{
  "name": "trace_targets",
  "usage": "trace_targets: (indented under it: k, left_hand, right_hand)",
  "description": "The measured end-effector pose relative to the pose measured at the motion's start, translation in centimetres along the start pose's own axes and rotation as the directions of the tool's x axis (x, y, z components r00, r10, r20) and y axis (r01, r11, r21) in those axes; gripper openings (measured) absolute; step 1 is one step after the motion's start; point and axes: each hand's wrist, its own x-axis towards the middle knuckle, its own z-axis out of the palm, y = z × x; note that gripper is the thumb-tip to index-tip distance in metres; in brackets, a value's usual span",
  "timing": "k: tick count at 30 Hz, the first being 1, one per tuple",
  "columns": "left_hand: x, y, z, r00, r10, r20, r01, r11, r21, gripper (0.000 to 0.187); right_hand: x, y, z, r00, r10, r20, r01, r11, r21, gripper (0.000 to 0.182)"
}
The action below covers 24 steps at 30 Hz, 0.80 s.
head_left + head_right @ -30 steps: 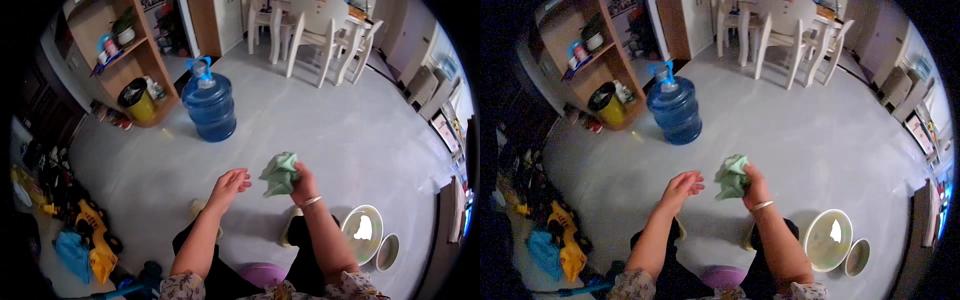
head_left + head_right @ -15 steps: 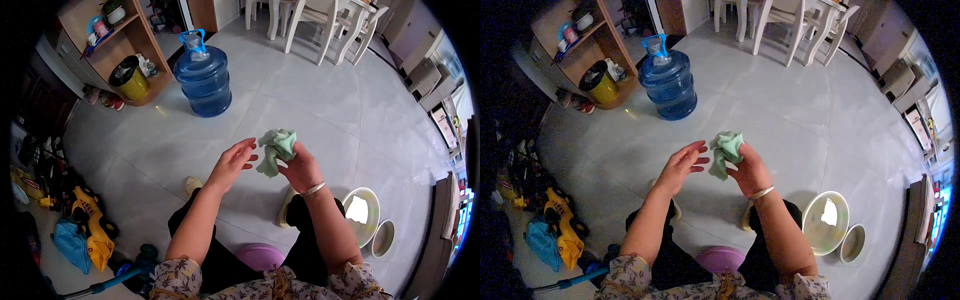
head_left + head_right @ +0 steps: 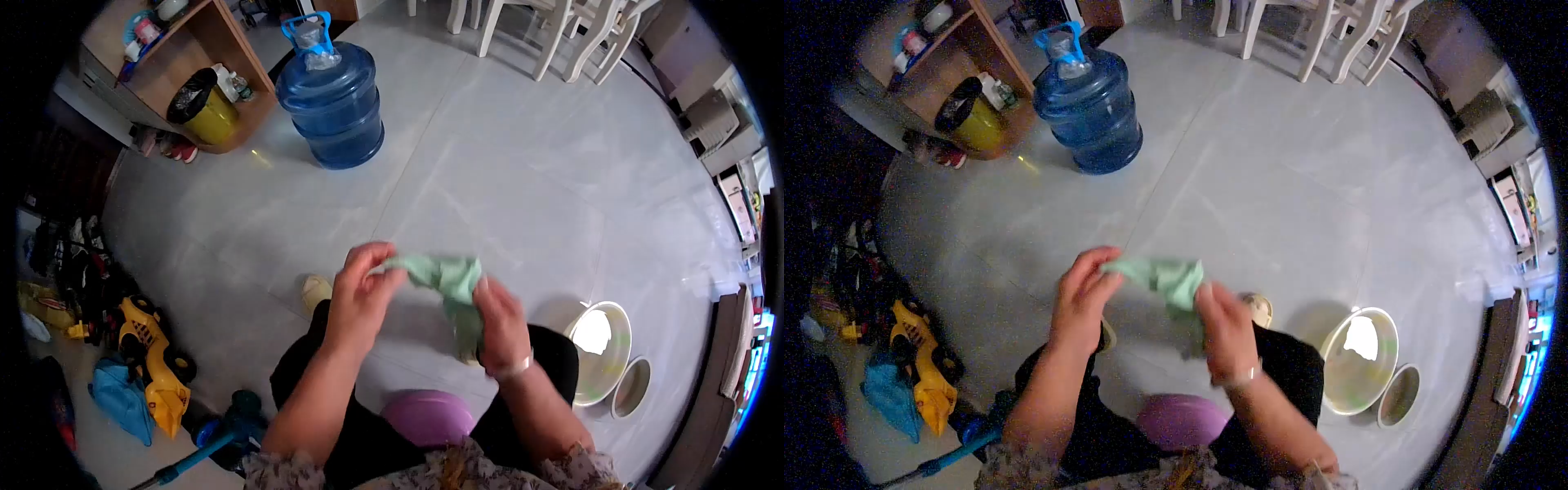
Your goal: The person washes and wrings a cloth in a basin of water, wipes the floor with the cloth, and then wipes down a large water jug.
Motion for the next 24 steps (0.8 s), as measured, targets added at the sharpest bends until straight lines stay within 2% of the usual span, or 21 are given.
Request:
trace_targets:
  k: [1,2,3,5,6,7,9,10,11,12,13,14,15,17,18,19,20,21,22,23,24]
  left_hand:
    - [-0.3,0.6,0.1,1.0,-0.008,0.011,0.008,1.0,-0.013,0.029]
    - [0.0,1.0,-0.1,0.998,-0.006,0.059,0.01,0.998,-0.066,0.03]
    - [0.2,1.3,-0.2,0.992,-0.083,0.09,0.097,0.981,-0.165,0.03]
    - [0.7,-0.6,-1.5,0.971,-0.196,0.138,0.221,0.955,-0.198,0.03]
    - [1.9,-0.1,-1.1,0.953,-0.271,0.137,0.292,0.942,-0.166,0.03]
    - [3.2,0.0,-0.6,0.86,-0.51,0.026,0.503,0.835,-0.224,0.026]
    - [6.1,-4.0,-1.1,0.945,-0.293,0.143,0.324,0.895,-0.307,0.026]
    - [7.8,-3.8,-0.7,0.935,-0.331,0.128,0.355,0.882,-0.31,0.026]
    - [9.5,-2.8,0.0,0.803,-0.585,0.113,0.596,0.781,-0.186,0.028]
    - [10.9,-1.5,0.7,0.624,-0.778,0.071,0.781,0.622,-0.059,0.031]
    - [12.0,-1.4,1.0,0.629,-0.775,0.066,0.778,0.627,-0.052,0.031]
    - [12.8,-2.1,1.0,0.672,-0.736,0.083,0.736,0.651,-0.185,0.037]
    - [13.4,-2.8,1.1,0.716,-0.692,0.092,0.68,0.66,-0.321,0.043]
    - [15.2,-3.9,1.2,0.855,-0.518,0.009,0.515,0.846,-0.138,0.058]
    - [16.3,-5.1,0.9,0.915,-0.399,-0.056,0.4,0.916,0.019,0.062]
    - [17.6,-5.9,0.6,0.957,-0.27,-0.102,0.285,0.941,0.183,0.067]
    - [19.6,-6.4,-0.2,0.991,-0.075,-0.113,0.116,0.899,0.423,0.071]
    - [22.3,-5.9,-1.1,0.989,0.123,-0.079,-0.045,0.768,0.639,0.075]
    - [24.8,-4.4,-1.6,0.978,0.146,-0.151,-0.003,0.728,0.685,0.08]
    - [26.8,-2.8,-2.4,0.963,0.156,-0.22,0.055,0.683,0.728,0.085]
    - [29.2,-0.5,-3.2,0.946,0.227,-0.233,0.035,0.642,0.766,0.086]
  right_hand:
    - [-0.4,0.4,0.0,0.996,0.08,-0.03,-0.082,0.995,-0.059,0.03]
    - [0.2,1.1,-0.3,1.0,-0.023,-0.008,0.021,0.976,-0.219,0.029]
    - [0.8,1.7,-0.7,0.993,-0.112,0.037,0.118,0.922,-0.368,0.027]
    - [2.9,1.9,-1.4,0.991,0.13,0.019,-0.123,0.969,-0.216,0.025]
    - [3.7,0.8,-0.9,0.972,0.234,-0.01,-0.234,0.97,-0.072,0.028]
    - [4.8,-0.2,-0.5,0.942,0.336,-0.027,-0.333,0.94,0.069,0.03]
    - [7.3,-1.1,-0.9,0.924,0.377,-0.069,-0.376,0.926,0.017,0.03]
    - [8.4,-1.3,-1.5,0.888,0.446,-0.106,-0.448,0.894,0.015,0.038]
    - [8.4,0.3,-3.8,0.854,0.519,-0.037,-0.506,0.845,0.175,0.043]
    - [9.3,-0.2,-3.5,0.844,0.528,-0.089,-0.498,0.835,0.235,0.046]
    - [10.8,-1.1,-2.5,0.845,0.518,-0.133,-0.466,0.835,0.292,0.05]
    - [12.5,-2.5,-0.6,0.833,0.518,-0.193,-0.434,0.829,0.352,0.034]
    - [13.5,-3.2,-0.5,0.796,0.576,-0.187,-0.463,0.778,0.426,0.025]
    - [15.2,-3.4,-0.2,0.863,0.473,-0.178,-0.377,0.836,0.398,0.028]
    - [16.5,-3.7,0.0,0.873,0.452,-0.182,-0.394,0.875,0.281,0.03]
    - [17.6,-3.9,-0.3,0.921,0.38,-0.087,-0.348,0.902,0.255,0.031]
    - [19.4,-5.0,1.0,0.925,0.356,-0.136,-0.315,0.915,0.252,0.032]
    - [21.5,-4.9,2.0,0.946,0.276,-0.171,-0.218,0.93,0.296,0.03]
    - [23.0,-7.0,3.3,0.985,0.134,-0.109,-0.131,0.991,0.028,0.029]
    - [24.4,-8.9,5.3,0.981,0.184,-0.058,-0.166,0.958,0.234,0.028]
    - [25.7,-11.5,7.6,0.977,0.21,-0.039,-0.195,0.949,0.247,0.027]
